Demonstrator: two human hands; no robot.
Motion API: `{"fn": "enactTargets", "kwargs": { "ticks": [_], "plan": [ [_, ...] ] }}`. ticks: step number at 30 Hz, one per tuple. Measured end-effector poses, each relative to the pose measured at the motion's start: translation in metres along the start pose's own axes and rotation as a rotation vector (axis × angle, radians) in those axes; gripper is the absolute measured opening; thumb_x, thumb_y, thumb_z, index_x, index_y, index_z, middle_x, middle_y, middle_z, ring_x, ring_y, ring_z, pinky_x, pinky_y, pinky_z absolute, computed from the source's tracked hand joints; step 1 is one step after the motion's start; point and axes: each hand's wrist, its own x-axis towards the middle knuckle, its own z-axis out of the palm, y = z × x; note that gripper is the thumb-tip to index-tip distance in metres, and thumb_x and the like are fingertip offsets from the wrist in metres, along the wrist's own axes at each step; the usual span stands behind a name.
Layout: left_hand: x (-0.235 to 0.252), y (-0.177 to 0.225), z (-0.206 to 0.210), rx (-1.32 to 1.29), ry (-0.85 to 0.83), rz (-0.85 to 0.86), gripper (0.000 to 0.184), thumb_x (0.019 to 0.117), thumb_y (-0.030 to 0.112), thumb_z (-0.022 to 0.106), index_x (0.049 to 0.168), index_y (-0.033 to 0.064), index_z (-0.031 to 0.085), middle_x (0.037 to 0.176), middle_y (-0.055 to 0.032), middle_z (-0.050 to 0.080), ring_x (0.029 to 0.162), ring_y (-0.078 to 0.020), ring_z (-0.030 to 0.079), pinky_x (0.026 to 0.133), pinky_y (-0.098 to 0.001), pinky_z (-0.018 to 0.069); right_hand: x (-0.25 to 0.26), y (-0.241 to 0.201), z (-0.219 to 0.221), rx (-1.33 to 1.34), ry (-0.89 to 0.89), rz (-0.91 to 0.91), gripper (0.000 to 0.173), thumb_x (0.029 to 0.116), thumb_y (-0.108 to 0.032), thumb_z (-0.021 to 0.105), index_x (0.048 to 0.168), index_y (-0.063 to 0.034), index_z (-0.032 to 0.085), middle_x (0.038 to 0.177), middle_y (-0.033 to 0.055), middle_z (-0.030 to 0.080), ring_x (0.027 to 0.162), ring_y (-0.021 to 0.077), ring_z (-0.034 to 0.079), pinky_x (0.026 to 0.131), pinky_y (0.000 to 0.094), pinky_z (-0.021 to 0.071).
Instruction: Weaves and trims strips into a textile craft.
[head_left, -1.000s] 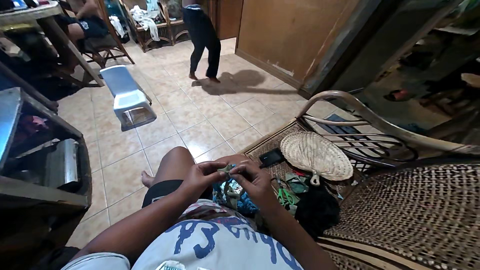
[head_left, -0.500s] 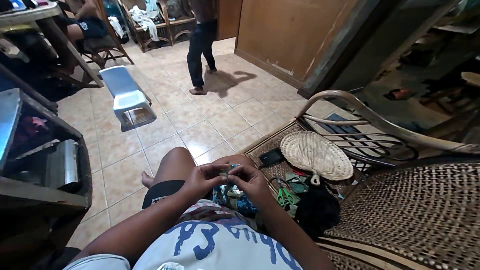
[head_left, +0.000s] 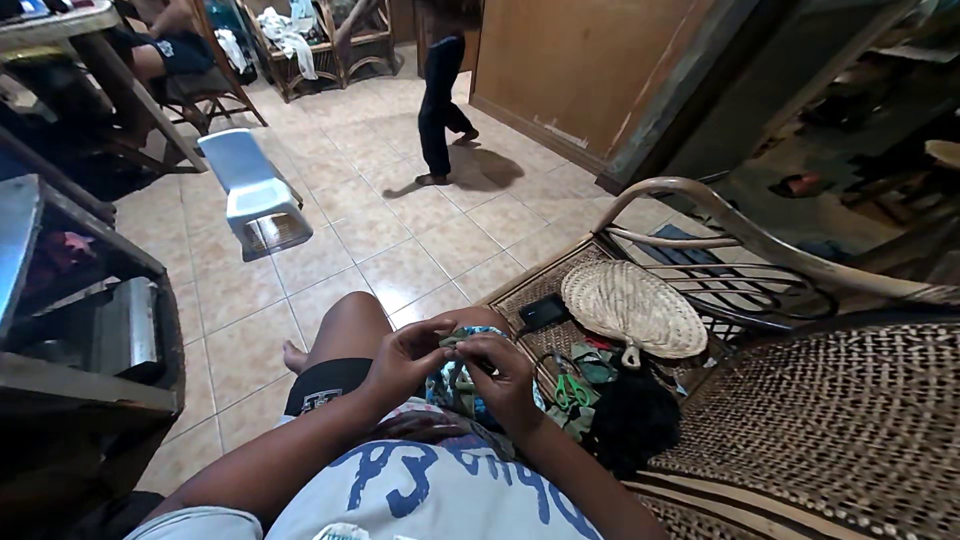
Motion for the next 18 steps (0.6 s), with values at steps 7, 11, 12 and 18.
{"fn": "enactTargets", "kwargs": {
  "ticks": [7,11,12,18],
  "plan": [
    [-0.003,-0.001,0.000,0.113,-0.021,0.068,0.033,0.0936,0.003,0.069,0.125,-0.0059,0.063,0.107,-0.0038,0.074,0.092,-0.0058,0.071,0.087,-0.0246,0.0597,-0.001,0.002,-0.006,0.177,-0.044,0.198,0.013,0.0874,0.005,0.068,0.099,0.0034,0.073,0.101,0.0076,0.073,0.092,0.0066,0.069,0.083,0.0229,0.0597],
    [-0.006,-0.010,0.001,0.282,-0.024,0.370,0.028,0.0914,-0.002,0.069,0.119,-0.0075,0.068,0.110,-0.0085,0.073,0.098,-0.0056,0.070,0.091,-0.0237,0.0584,-0.001,0.000,-0.003,0.158,-0.018,0.188,0.013,0.0841,0.006,0.069,0.096,0.0034,0.074,0.100,0.0080,0.073,0.093,0.0063,0.069,0.082,0.0214,0.0596],
    [-0.005,-0.013,0.002,0.360,-0.009,0.474,0.025,0.0908,0.000,0.070,0.116,-0.0052,0.070,0.107,-0.0095,0.074,0.097,-0.0057,0.070,0.090,-0.0229,0.0578,-0.002,0.001,-0.002,0.160,-0.011,0.177,0.012,0.0830,0.006,0.070,0.095,0.0037,0.074,0.100,0.0087,0.073,0.093,0.0064,0.069,0.082,0.0213,0.0596],
    [-0.002,-0.024,0.000,0.702,0.040,0.784,0.019,0.0945,0.010,0.071,0.113,0.0069,0.075,0.093,-0.0087,0.074,0.084,-0.0100,0.068,0.080,-0.0206,0.0550,-0.003,-0.006,0.004,0.304,0.060,0.397,0.038,0.0851,0.010,0.067,0.122,0.0111,0.062,0.101,0.0039,0.073,0.084,0.0029,0.069,0.077,0.0214,0.0599]
  ]
}}
